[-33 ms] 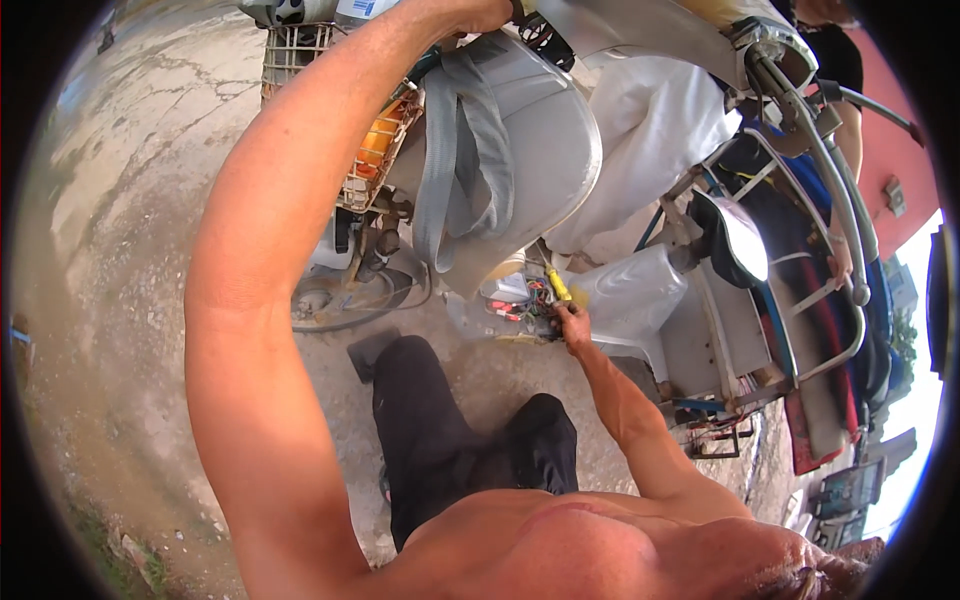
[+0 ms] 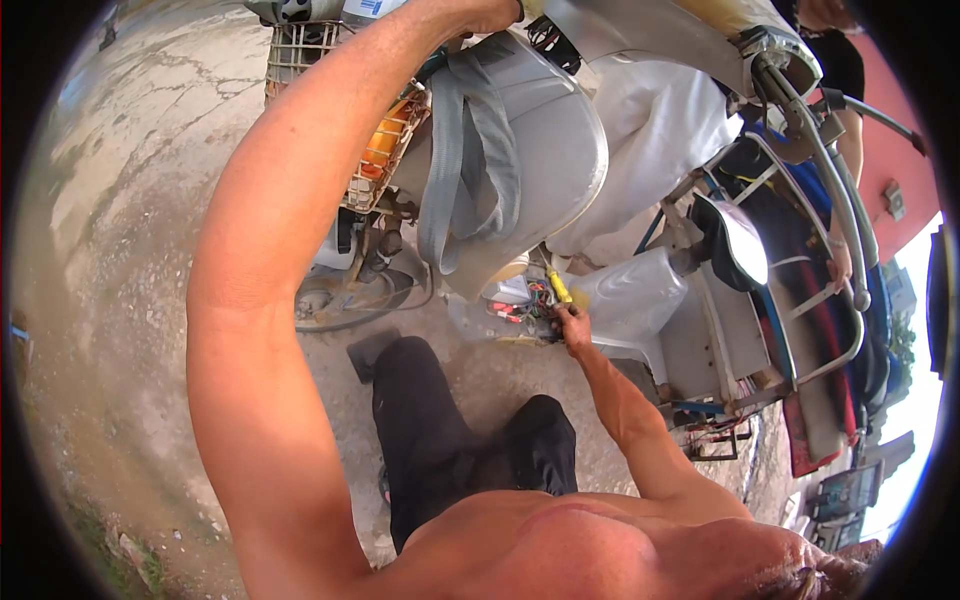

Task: The person repairs a scooter by manipulating wires inside a compartment and adjusting a lever on the handlebar by hand and using pliers.

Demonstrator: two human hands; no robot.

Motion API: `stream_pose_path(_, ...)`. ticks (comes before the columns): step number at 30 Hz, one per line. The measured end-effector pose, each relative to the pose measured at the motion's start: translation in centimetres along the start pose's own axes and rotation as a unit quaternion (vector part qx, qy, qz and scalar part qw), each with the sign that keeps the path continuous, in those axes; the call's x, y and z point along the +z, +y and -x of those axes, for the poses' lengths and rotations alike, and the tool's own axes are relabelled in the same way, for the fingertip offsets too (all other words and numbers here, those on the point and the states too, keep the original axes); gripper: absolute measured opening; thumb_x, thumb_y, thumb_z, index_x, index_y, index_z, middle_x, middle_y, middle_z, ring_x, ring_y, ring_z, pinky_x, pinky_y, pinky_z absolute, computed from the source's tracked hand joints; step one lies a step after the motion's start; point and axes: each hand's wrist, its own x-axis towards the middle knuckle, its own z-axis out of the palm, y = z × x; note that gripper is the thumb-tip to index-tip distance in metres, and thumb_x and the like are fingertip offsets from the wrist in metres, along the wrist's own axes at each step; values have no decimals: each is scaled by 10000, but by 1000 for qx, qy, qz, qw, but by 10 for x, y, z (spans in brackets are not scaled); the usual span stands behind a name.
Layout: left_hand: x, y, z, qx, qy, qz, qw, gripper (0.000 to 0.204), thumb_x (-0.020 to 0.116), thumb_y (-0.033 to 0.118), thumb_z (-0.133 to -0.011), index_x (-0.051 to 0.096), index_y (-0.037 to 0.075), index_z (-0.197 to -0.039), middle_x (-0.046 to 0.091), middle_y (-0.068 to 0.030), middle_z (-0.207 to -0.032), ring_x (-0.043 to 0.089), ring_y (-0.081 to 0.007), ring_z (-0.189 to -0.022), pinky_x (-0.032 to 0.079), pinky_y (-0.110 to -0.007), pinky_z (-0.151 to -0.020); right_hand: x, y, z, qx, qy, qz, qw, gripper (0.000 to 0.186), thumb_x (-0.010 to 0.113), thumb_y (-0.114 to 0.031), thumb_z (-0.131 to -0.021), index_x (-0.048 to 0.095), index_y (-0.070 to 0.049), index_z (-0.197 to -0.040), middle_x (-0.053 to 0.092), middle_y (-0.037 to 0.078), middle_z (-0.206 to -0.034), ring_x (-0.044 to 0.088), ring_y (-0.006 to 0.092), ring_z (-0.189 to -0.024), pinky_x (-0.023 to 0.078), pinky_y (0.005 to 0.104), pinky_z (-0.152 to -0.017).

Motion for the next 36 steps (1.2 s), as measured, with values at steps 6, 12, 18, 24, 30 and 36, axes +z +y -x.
stream_pose_path(6, 5, -22, -45, 222, 82, -20, 971, 296, 532, 195, -912, 689, 37, -1107, 709, -200, -948, 695, -330, -825, 554, -430, -686, 6, 1, -3, -15, 4, -20, 1000, 176, 656, -226, -922, 675, -52, -912, 678, 32, -761, 546, 102, -559, 421, 253, -516)
stream_pose_path(12, 6, 6, -43, 115, -45, -96, 988, 313, 587, 177, -900, 675, 34, -1165, 688, -189, -1092, 667, -349, -968, 571, -484, -723, -6, 10, -8, -2, 13, 4, 1000, 185, 653, -230, -925, 676, -47, -916, 688, 36, -799, 547, 100, -570, 425, 252, -525)
stream_pose_path(18, 0, 3, -29, 60, -65, -28, 996, 331, 614, 198, -898, 674, 18, -1170, 674, -196, -1126, 656, -364, -985, 567, -506, -742, 2, 10, -7, -26, 11, 7, 1000, 191, 653, -235, -925, 677, -46, -911, 676, 27, -776, 543, 99, -566, 416, 256, -519)
stream_pose_path(24, 4, 1, -27, 25, -83, 12, 996, 354, 641, 218, -896, 673, 3, -1175, 660, -203, -1160, 646, -379, -1003, 564, -527, -761, 2, 3, 0, -42, 15, 2, 999, 206, 662, -253, -915, 679, -48, -904, 668, 27, -758, 538, 98, -563, 401, 259, -521)
stream_pose_path(30, 1, 0, -11, 8, -89, 28, 996, 367, 667, 243, -892, 683, -11, -1158, 662, -206, -1149, 645, -373, -970, 561, -526, -762, 2, -6, 7, -21, 25, 20, 999, 173, 684, -223, -914, 672, -54, -877, 618, 3, -685, 521, 86, -546, 390, 253, -494)
stream_pose_path(36, 4, -1, 3, 0, 3, -15, 1000, 250, 673, 232, -840, 751, 4, -907, 683, -129, -737, 625, -238, -642, 492, -371, -590, -2, 0, 2, -42, 15, 19, 999, 232, 659, -270, -919, 681, -41, -889, 646, 27, -697, 536, 98, -562, 395, 267, -517)
